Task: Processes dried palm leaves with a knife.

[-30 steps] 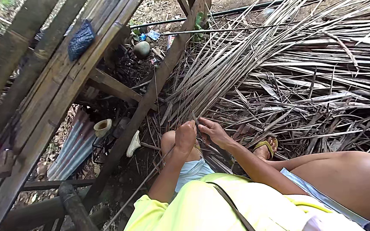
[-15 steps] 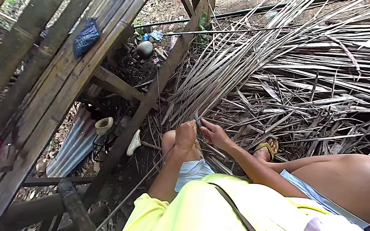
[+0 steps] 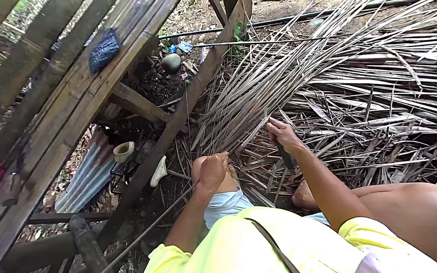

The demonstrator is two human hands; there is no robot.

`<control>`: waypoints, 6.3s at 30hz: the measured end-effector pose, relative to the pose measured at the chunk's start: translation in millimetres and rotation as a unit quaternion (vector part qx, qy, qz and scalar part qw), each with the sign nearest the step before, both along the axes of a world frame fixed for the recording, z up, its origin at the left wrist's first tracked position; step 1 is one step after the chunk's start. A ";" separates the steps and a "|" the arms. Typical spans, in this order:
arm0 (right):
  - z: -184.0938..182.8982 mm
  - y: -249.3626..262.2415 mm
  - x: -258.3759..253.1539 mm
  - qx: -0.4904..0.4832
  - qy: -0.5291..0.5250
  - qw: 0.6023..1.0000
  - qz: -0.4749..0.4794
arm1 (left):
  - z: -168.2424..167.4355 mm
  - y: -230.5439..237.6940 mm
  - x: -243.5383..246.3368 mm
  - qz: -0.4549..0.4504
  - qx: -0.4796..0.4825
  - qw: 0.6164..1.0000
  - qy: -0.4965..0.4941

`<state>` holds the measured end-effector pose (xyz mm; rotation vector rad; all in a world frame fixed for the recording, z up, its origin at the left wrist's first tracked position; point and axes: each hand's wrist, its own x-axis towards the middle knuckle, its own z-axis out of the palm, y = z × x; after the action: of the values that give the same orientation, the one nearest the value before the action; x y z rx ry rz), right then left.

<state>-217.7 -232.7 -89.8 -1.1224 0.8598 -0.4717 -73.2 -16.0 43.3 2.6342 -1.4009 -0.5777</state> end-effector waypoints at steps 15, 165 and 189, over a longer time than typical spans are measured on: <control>27.1 86.1 9.9 -0.049 -0.018 0.988 0.144 | -24.6 -32.8 16.2 0.056 -0.027 0.976 0.210; 9.0 78.5 3.2 -0.024 0.010 0.993 0.113 | -19.5 11.3 -25.6 0.024 -0.012 0.999 -0.023; 17.6 100.6 7.9 0.011 -0.054 0.987 0.151 | -21.8 -10.3 -20.5 0.020 -0.015 1.000 -0.006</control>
<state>-209.8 -132.0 -72.2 -1.1721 0.5848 -0.2677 -93.6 -26.3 21.5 2.6392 -1.3468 -0.5338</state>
